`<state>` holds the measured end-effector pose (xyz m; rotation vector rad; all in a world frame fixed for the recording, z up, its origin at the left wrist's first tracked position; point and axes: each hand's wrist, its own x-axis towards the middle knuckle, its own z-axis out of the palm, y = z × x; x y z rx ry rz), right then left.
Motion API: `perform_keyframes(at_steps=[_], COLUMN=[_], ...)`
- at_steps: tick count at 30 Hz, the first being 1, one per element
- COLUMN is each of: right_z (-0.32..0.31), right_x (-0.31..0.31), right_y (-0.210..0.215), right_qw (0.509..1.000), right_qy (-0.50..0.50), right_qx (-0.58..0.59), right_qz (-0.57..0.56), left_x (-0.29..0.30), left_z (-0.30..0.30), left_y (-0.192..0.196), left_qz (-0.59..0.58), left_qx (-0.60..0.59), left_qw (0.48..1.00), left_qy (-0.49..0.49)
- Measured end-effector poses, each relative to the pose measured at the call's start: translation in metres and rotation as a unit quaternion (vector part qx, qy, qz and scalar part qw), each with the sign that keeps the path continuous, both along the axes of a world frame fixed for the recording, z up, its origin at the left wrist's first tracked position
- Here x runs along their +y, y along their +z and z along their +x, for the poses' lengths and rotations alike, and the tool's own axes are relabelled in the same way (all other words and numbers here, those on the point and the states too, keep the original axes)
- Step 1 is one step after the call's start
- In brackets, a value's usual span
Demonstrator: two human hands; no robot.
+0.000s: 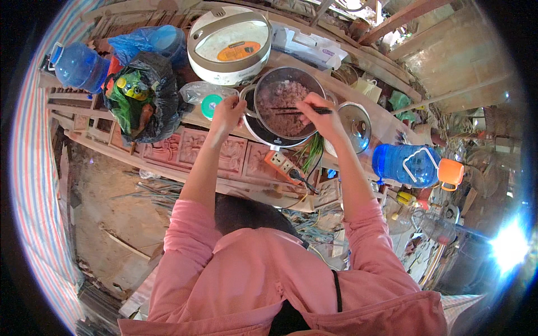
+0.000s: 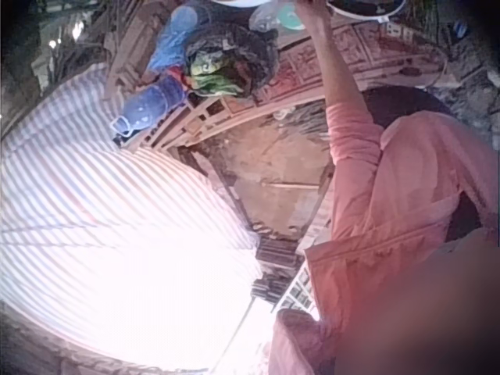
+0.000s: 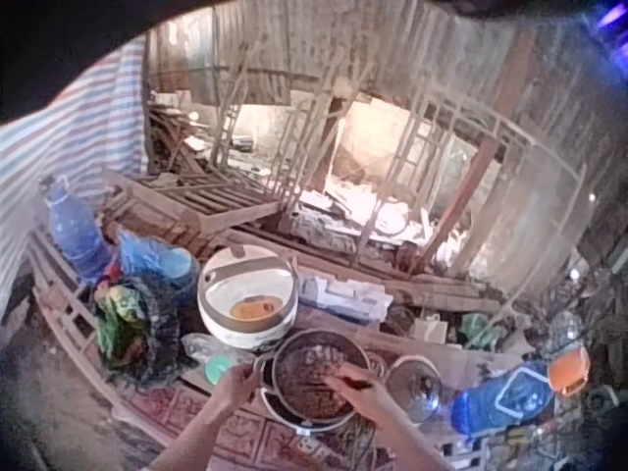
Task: The person adds ground meat from a plastic bag into a pot on a portable electric stove, stirs it with chopsticks, and seasons it with oil and a powdered seasoning. The person continues to stir the meat as it cooks.
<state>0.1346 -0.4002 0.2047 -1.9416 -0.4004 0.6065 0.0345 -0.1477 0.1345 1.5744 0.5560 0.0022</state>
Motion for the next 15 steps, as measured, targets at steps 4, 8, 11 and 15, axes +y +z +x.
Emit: perform_keyframes(at_steps=[4,8,11,15], right_z=[0.006,0.029,0.022,-0.015], right_x=[0.013,0.013,-0.002,-0.008], right_y=[0.006,0.015,0.019,-0.007], right_qw=[0.998,0.980,0.988,0.999], right_qy=[0.057,0.050,-0.008,0.011], right_qx=[0.037,-0.189,-0.131,-0.003], right_qz=[0.018,-0.024,-0.087,-0.043], left_x=[0.002,0.001,-0.001,-0.004], left_z=[0.000,-0.001,-0.001,-0.002], left_y=[-0.004,-0.002,0.000,-0.002], left_qz=[0.042,0.026,0.023,-0.002], left_qx=[0.009,0.005,0.001,-0.010], left_qw=[0.999,1.000,1.000,1.000], left_qy=[-0.023,-0.016,-0.003,0.010])
